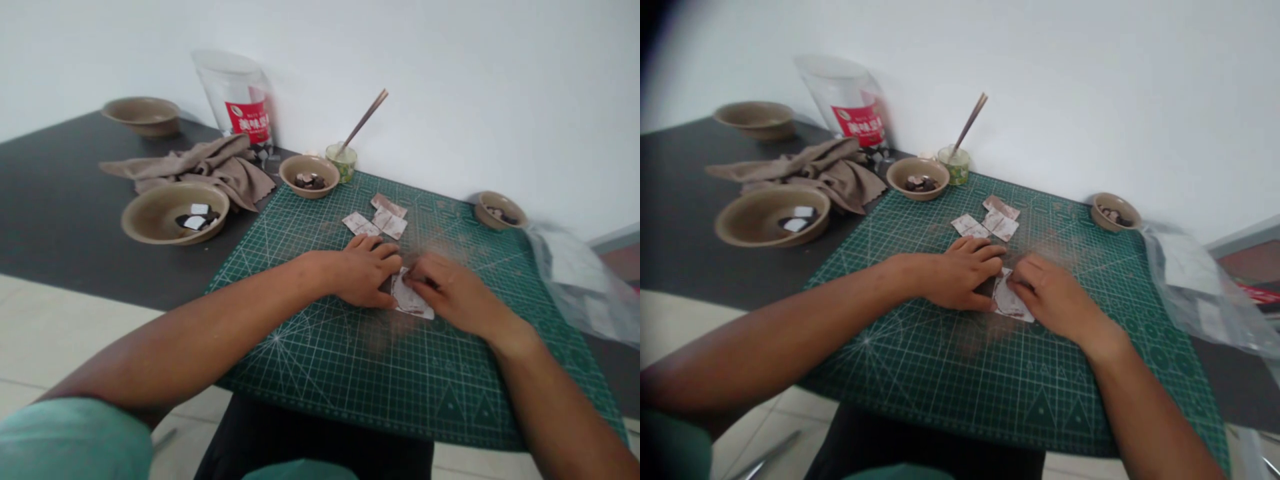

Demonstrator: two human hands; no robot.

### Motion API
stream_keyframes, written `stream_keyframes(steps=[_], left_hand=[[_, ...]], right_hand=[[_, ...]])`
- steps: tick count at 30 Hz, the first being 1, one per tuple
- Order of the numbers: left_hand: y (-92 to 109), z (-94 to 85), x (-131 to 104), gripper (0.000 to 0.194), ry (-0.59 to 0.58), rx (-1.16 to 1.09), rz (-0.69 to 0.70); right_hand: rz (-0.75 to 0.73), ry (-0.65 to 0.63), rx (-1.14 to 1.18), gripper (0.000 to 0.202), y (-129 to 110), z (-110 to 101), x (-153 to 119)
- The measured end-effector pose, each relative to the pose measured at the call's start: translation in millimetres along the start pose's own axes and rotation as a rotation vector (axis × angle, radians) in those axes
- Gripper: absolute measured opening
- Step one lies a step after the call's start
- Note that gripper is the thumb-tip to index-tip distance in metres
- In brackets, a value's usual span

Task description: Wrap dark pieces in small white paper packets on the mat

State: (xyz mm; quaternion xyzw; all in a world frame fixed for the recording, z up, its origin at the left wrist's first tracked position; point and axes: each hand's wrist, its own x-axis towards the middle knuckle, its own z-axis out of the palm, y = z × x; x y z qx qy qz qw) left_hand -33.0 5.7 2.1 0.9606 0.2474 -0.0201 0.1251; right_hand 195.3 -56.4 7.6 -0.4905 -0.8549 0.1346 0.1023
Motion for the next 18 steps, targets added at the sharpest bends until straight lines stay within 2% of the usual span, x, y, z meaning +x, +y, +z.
stream_keyframes(steps=[3, 5, 7, 9, 13, 17, 18], left_hand=[[-0.2, 0.0, -0.3, 0.062, -0.001, -0.002, 0.0], [-0.3, 0.1, -0.1, 0.062, -0.01, -0.012, 0.007], [-0.7, 1.0, 0.7, 0.063, -0.011, -0.017, 0.008], [-1.4, 2.4, 1.7, 0.065, 0.002, -0.018, 0.002], [-3.1, 4.4, 2.7, 0.067, 0.001, -0.025, -0.013], [-3.7, 4.5, 2.1, 0.065, 0.001, -0.033, 0.012], [-3.6, 4.6, 2.0, 0.065, 0.004, -0.031, 0.015]], right_hand=[[0.046, -0.003, -0.06, 0.014, 4.8, -2.9, -1.6], [-0.01, -0.077, -0.008, 0.014, 2.9, -2.9, -2.9], [-0.069, -0.097, 0.041, 0.014, -0.4, -0.8, -1.4], [-0.069, -0.052, 0.032, 0.014, -0.3, 0.6, 2.1], [0.032, 0.013, -0.056, 0.014, 6.2, -3.4, 1.9], [-0.059, -0.105, 0.079, 0.013, -1.2, -0.7, -4.0], [-0.083, -0.1, 0.102, 0.013, -3.2, 1.3, -3.6]])
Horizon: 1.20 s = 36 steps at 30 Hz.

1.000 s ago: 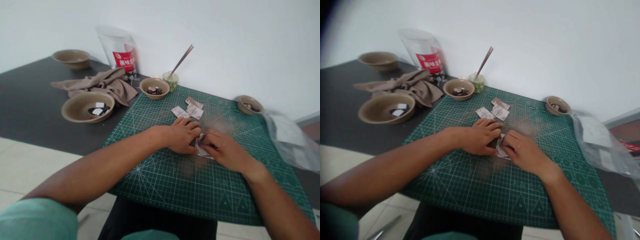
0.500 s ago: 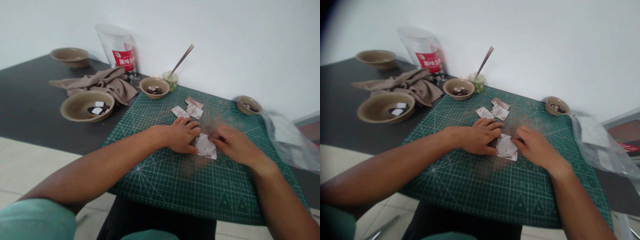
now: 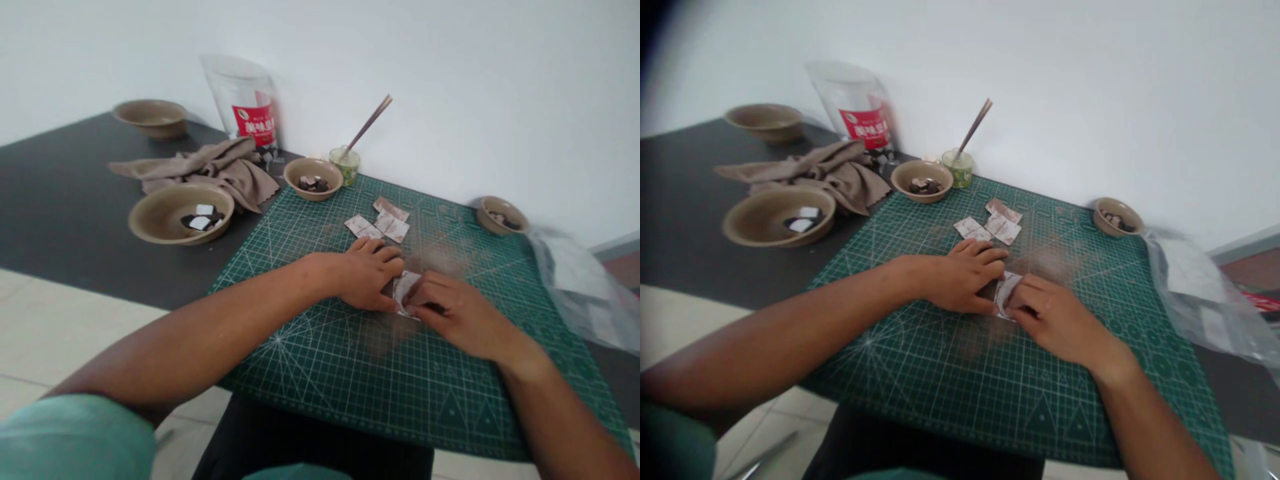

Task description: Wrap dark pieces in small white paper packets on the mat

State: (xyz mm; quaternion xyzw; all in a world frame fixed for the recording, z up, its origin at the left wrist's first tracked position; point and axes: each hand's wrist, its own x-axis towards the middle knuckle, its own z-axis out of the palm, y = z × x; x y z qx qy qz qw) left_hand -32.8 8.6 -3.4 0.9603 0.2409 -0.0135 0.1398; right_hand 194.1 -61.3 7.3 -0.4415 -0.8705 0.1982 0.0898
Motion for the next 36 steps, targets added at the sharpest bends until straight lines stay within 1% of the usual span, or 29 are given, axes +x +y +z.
stream_keyframes(steps=[2, 4, 5, 7, 9, 10, 12, 15, 17, 20, 21, 23, 26, 28, 31, 33, 34, 36], left_hand=[[0.3, 0.4, 0.2, 0.066, 0.006, 0.01, -0.009], [0.6, 0.7, 0.5, 0.066, 0.009, 0.018, -0.028], [0.8, 0.6, 0.5, 0.066, 0.009, 0.019, -0.032], [1.1, 0.1, 0.3, 0.065, 0.002, 0.012, -0.027], [1.2, -0.6, 0.0, 0.065, -0.005, 0.006, -0.008], [1.3, -0.7, -0.1, 0.064, -0.005, 0.005, -0.001], [1.3, -0.8, 0.0, 0.066, 0.002, 0.009, -0.001], [1.5, -1.1, 0.3, 0.068, -0.003, 0.016, -0.029], [2.0, -2.1, -0.1, 0.067, -0.009, 0.018, -0.031], [2.7, -3.5, -1.0, 0.064, -0.016, 0.019, -0.007], [2.7, -3.6, -1.1, 0.064, -0.017, 0.019, -0.003], [2.4, -3.0, -0.8, 0.065, -0.012, 0.017, -0.007], [1.7, -1.6, -0.2, 0.068, -0.002, 0.014, -0.025], [1.8, -1.9, -0.5, 0.066, 0.0, 0.018, -0.02], [2.9, -4.1, -1.8, 0.063, -0.012, 0.026, 0.003], [3.5, -4.9, -2.1, 0.062, -0.017, 0.026, 0.001], [3.6, -4.9, -1.9, 0.063, -0.016, 0.026, -0.006], [3.4, -3.9, -1.1, 0.064, -0.011, 0.022, -0.023]], right_hand=[[0.015, 0.063, -0.029, 0.012, 0.3, 2.0, 2.4], [0.092, 0.137, -0.125, 0.013, 4.7, 0.2, 3.0], [0.121, 0.151, -0.157, 0.014, 6.8, -1.5, 2.1], [0.113, 0.106, -0.132, 0.015, 8.0, -3.8, -0.8], [0.058, 0.042, -0.052, 0.015, 5.3, -3.0, -1.9], [0.035, 0.034, -0.027, 0.015, 3.6, -1.9, -1.2], [0.028, 0.072, -0.04, 0.014, 2.1, -0.1, 2.0], [0.081, 0.132, -0.135, 0.012, 4.7, -2.5, 4.0], [0.084, 0.09, -0.138, 0.013, 4.8, -4.8, 1.1], [0.007, 0.001, -0.051, 0.015, 0.7, -3.7, -2.4], [-0.012, 0.001, -0.033, 0.015, 0.1, -2.6, -1.9], [-0.006, 0.044, -0.046, 0.014, 2.8, -1.7, 0.5], [0.093, 0.115, -0.165, 0.014, 12.3, -5.3, 0.0], [0.125, 0.118, -0.212, 0.013, 14.3, -7.3, -5.0], [0.05, 0.069, -0.184, 0.015, 6.5, -3.3, -10.6], [0.008, 0.057, -0.183, 0.017, 1.3, 0.8, -8.6], [0.007, 0.067, -0.188, 0.016, 0.8, 1.7, -6.5], [0.056, 0.108, -0.216, 0.015, 4.1, 0.6, -3.1]])
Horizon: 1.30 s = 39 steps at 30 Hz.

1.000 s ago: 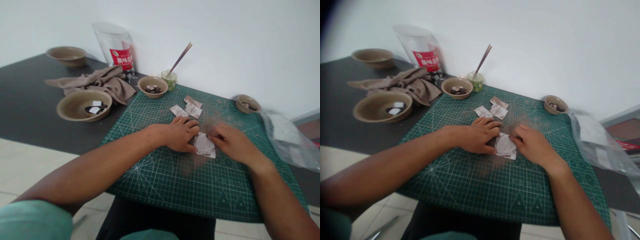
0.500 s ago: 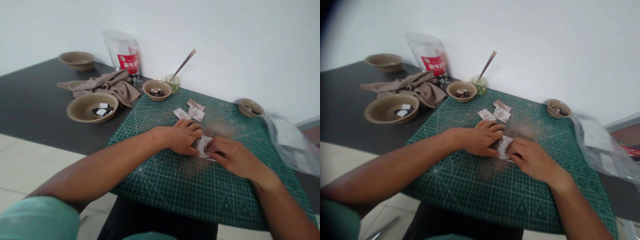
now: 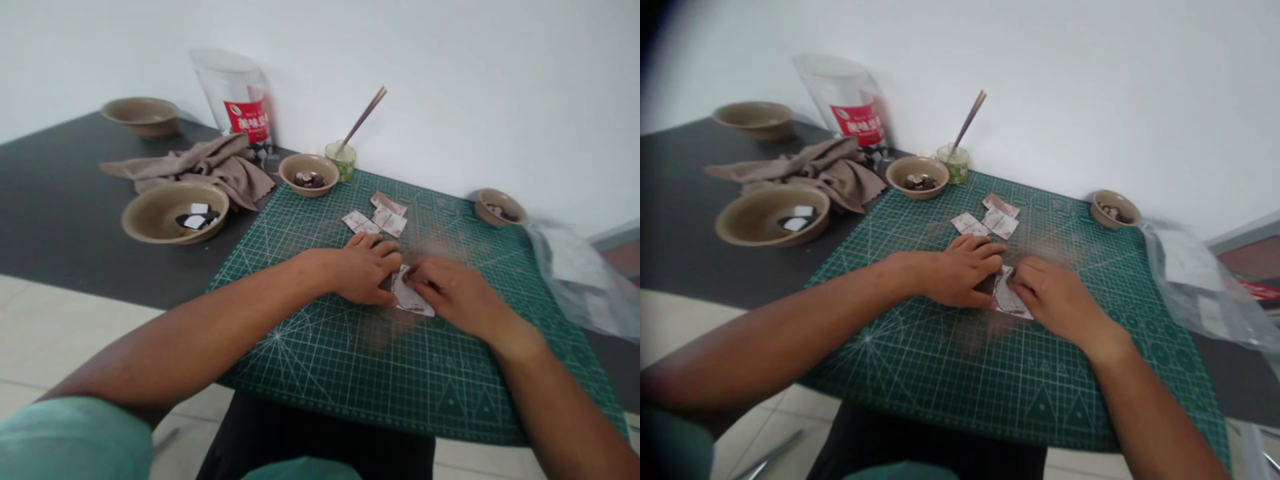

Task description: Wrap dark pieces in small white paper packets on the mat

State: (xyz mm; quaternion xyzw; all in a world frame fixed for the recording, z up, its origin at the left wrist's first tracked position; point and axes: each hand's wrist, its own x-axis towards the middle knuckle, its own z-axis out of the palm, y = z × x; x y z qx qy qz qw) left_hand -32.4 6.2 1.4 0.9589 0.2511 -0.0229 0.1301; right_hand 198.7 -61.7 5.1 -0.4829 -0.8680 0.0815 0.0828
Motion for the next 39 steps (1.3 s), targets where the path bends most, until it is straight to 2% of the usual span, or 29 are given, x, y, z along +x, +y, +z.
stream_keyframes(steps=[3, 6, 9, 11, 13, 16, 18, 20, 22, 24, 27, 29, 32, 34, 37, 39], left_hand=[[-0.6, 1.7, 1.0, 0.066, -0.001, -0.008, -0.013], [-0.9, 2.2, 0.8, 0.064, -0.001, -0.007, 0.012], [-1.4, 2.4, 0.5, 0.065, 0.005, -0.008, 0.014], [-1.8, 2.7, 0.7, 0.066, 0.006, -0.007, 0.001], [-2.2, 3.2, 1.1, 0.067, 0.003, -0.007, -0.006], [-2.1, 3.8, 1.1, 0.066, 0.002, -0.011, 0.011], [-1.7, 4.1, 0.9, 0.066, 0.003, -0.014, 0.009], [-1.4, 4.1, 0.9, 0.067, 0.007, -0.011, 0.002], [-1.1, 3.7, 0.9, 0.066, 0.002, -0.008, -0.003], [-1.0, 3.1, 0.9, 0.065, -0.007, -0.008, -0.004], [-1.2, 2.5, 0.4, 0.063, -0.003, 0.002, 0.007], [-1.7, 2.5, 0.0, 0.061, 0.007, 0.014, 0.017], [-2.6, 2.6, -0.1, 0.06, 0.018, 0.023, 0.013], [-2.6, 2.3, -0.1, 0.06, 0.014, 0.025, 0.017], [-1.7, 1.5, -0.1, 0.059, 0.007, 0.027, 0.033], [-1.1, 1.4, -0.2, 0.06, 0.011, 0.028, 0.029]], right_hand=[[0.09, -0.005, 0.006, 0.012, 6.2, -3.3, -1.1], [0.025, -0.128, 0.163, 0.013, 1.0, -2.9, -4.5], [0.011, -0.06, 0.152, 0.012, -4.8, -0.4, -1.6], [0.086, 0.002, 0.042, 0.014, -2.9, -1.6, 0.9], [0.137, 0.003, -0.008, 0.015, 0.2, -4.5, 0.3], [0.024, -0.109, 0.123, 0.013, -1.2, -5.3, -2.6], [-0.064, -0.117, 0.185, 0.013, -3.6, -2.8, -1.7], [-0.057, -0.061, 0.15, 0.013, -2.2, -1.1, 0.8], [0.028, 0.0, 0.061, 0.014, 2.3, -2.1, 1.8], [0.069, -0.003, 0.033, 0.015, 4.9, -3.8, -0.1], [-0.049, -0.096, 0.155, 0.015, 0.2, -2.0, -2.3], [-0.077, -0.057, 0.162, 0.015, -3.3, 1.0, -0.3], [0.029, 0.016, 0.033, 0.016, -1.5, 1.0, 3.0], [0.066, 0.005, 0.014, 0.015, 0.0, -1.3, 1.8], [-0.091, -0.109, 0.167, 0.014, -3.7, -1.2, -1.3], [-0.141, -0.078, 0.181, 0.015, -5.4, 1.0, -0.8]])
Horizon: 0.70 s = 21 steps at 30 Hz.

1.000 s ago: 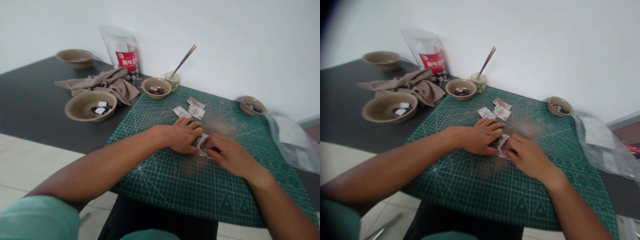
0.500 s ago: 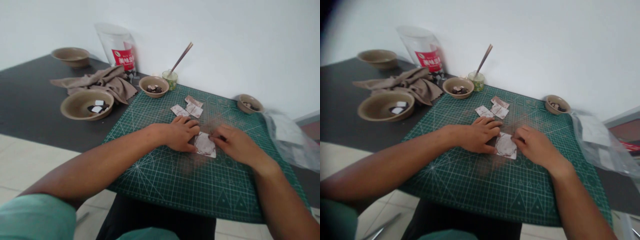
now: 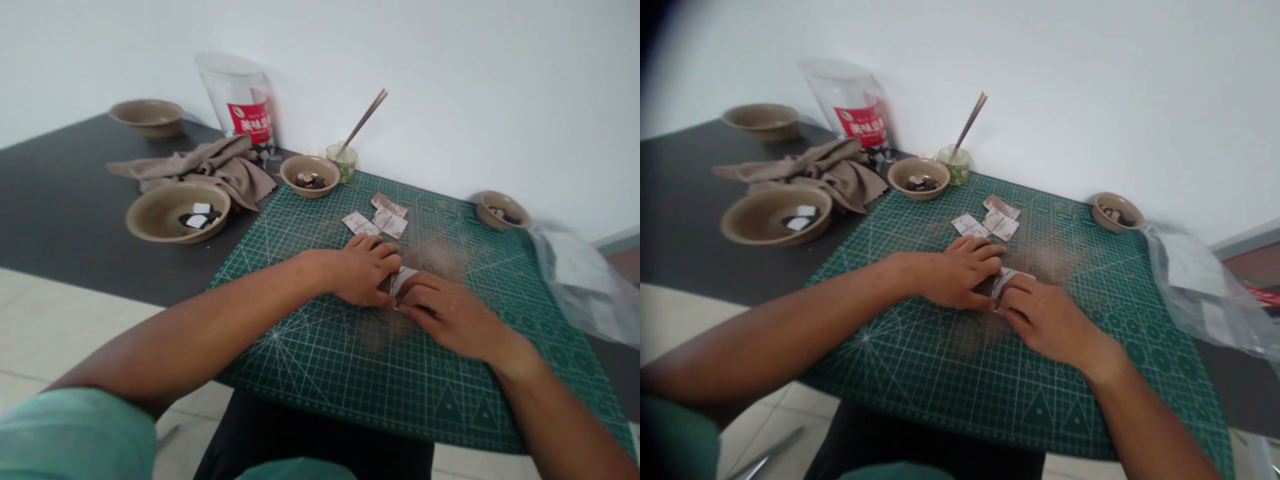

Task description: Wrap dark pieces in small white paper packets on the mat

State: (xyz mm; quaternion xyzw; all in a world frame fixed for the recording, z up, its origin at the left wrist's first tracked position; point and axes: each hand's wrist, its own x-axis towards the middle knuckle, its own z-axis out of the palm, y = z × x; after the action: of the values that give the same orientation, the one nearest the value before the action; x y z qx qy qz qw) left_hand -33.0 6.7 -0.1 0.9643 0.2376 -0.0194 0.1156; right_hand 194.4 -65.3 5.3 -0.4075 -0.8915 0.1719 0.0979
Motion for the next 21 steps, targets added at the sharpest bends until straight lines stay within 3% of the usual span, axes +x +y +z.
stream_keyframes(steps=[5, 9, 14, 18, 21], left_hand=[[-0.6, 1.7, 0.3, 0.06, -0.002, -0.005, -0.024], [-1.7, 3.0, 0.9, 0.06, 0.009, 0.002, 0.005], [-0.7, 1.5, 1.0, 0.061, -0.007, -0.018, -0.023], [0.0, 1.2, 1.0, 0.061, -0.012, -0.016, -0.009], [-0.3, 1.5, 1.3, 0.061, -0.007, -0.023, -0.004]], right_hand=[[0.181, 0.097, -0.137, 0.016, 8.7, -3.5, 0.2], [0.063, 0.006, 0.011, 0.013, 7.1, -2.7, -1.1], [0.212, 0.119, -0.099, 0.013, 12.7, -4.0, 0.6], [0.116, 0.017, 0.037, 0.015, 8.4, -5.4, 0.2], [0.112, 0.046, 0.011, 0.016, 5.5, -5.3, 3.6]])
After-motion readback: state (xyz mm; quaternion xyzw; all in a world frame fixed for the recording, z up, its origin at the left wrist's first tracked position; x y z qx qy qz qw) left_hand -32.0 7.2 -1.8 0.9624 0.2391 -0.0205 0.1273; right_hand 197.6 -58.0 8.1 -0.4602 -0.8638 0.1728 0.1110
